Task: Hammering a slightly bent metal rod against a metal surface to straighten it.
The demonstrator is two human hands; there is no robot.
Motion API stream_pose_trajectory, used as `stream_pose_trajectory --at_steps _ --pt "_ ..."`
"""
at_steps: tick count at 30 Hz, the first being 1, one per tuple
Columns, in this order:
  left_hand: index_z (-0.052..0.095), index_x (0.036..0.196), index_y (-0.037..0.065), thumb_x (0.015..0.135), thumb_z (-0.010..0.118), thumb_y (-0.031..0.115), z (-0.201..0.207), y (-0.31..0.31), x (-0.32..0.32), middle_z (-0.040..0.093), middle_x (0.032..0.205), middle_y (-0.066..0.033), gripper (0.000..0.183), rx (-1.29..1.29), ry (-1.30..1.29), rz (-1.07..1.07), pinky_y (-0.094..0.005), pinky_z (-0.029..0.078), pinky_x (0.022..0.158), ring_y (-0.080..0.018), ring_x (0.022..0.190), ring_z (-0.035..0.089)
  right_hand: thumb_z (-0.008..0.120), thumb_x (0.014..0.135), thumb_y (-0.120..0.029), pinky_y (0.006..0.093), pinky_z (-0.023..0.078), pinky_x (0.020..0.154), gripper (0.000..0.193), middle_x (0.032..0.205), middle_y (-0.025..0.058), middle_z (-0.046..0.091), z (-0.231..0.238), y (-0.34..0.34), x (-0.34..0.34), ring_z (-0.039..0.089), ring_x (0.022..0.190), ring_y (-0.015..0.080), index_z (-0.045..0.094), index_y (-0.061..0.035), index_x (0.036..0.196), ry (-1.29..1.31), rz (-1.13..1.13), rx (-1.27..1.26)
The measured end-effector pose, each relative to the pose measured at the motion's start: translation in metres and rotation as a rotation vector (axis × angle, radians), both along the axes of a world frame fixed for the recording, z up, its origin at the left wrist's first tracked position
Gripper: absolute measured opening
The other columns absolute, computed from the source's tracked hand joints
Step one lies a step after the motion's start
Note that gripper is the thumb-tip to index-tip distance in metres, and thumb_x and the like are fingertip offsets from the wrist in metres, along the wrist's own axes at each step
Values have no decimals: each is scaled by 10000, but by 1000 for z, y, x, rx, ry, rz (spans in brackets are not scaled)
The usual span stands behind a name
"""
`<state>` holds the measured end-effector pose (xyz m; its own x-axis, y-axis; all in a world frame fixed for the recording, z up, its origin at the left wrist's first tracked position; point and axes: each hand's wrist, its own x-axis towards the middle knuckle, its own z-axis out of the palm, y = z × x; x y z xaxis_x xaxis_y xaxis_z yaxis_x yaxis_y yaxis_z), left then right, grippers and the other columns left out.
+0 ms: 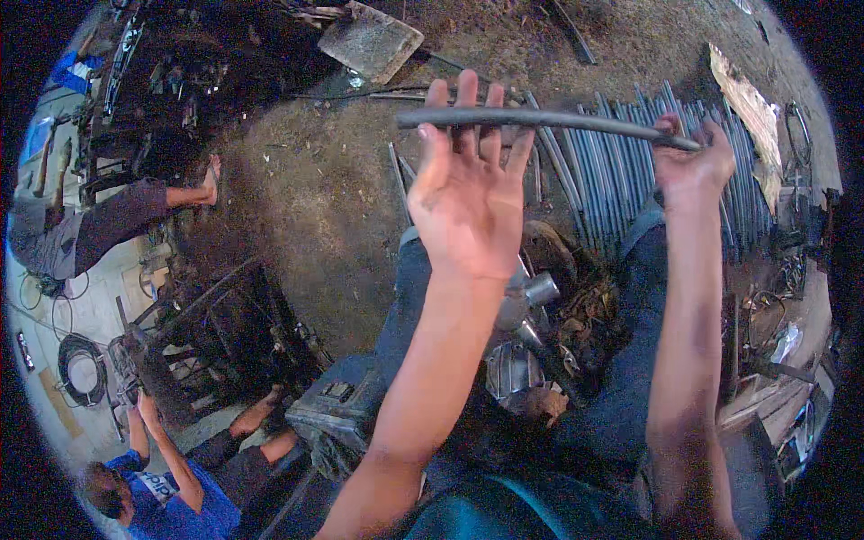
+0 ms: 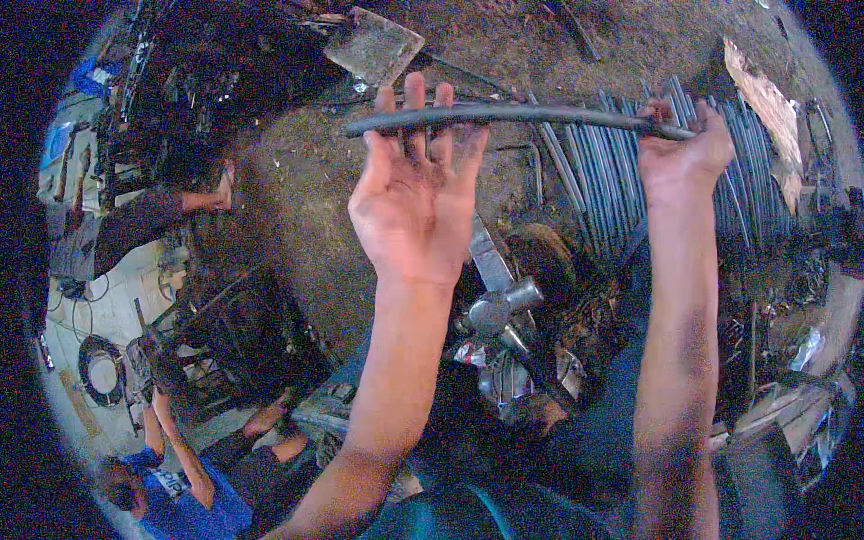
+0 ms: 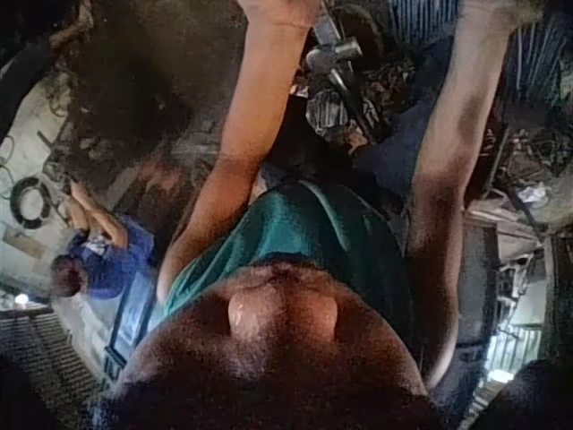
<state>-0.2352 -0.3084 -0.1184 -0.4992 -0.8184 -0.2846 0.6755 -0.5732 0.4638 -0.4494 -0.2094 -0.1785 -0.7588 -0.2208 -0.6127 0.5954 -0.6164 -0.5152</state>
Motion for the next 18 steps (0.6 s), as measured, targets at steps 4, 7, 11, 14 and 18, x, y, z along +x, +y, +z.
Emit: stream_pose_trajectory --at_steps 4,7,11,14,18 --pt "449 1265 146 966 399 372 -10 -15 4 446 1370 -116 378 202 64 94 -637 240 1065 -339 1300 380 476 907 -160 509 479 806 296 1010 251 487 6 -6 54 562 815 380 334 17 1097 116 -82 62" --pt "416 1205 102 965 368 361 -23 -29 9 492 1262 -149 356 344 -8 199 -617 260 1062 -377 1246 427 467 911 -155 550 455 883 259 1063 241 500 17 -12 90 577 906 417 382 11 1090 266 50 22" --pt "428 1043 2 958 368 328 -41 -42 17 534 1035 -168 342 609 -58 187 -575 380 948 -344 1001 532 445 918 -91 493 469 898 359 1180 164 508 48 -15 125 603 978 351 324 -50 1254 721 249 -240" --pt "384 794 24 942 366 274 -44 -51 32 501 755 -130 292 743 -34 60 -462 462 794 -277 736 513 383 957 -200 500 404 965 413 1294 233 432 69 -1 146 551 1071 411 295 -51 1332 890 424 -310" --pt "423 819 10 947 371 245 -26 -55 61 419 690 -49 272 387 -203 -23 -336 432 623 -174 619 426 350 977 -268 445 392 971 478 1368 231 383 71 38 160 537 1125 370 251 -57 1394 1041 547 -149"
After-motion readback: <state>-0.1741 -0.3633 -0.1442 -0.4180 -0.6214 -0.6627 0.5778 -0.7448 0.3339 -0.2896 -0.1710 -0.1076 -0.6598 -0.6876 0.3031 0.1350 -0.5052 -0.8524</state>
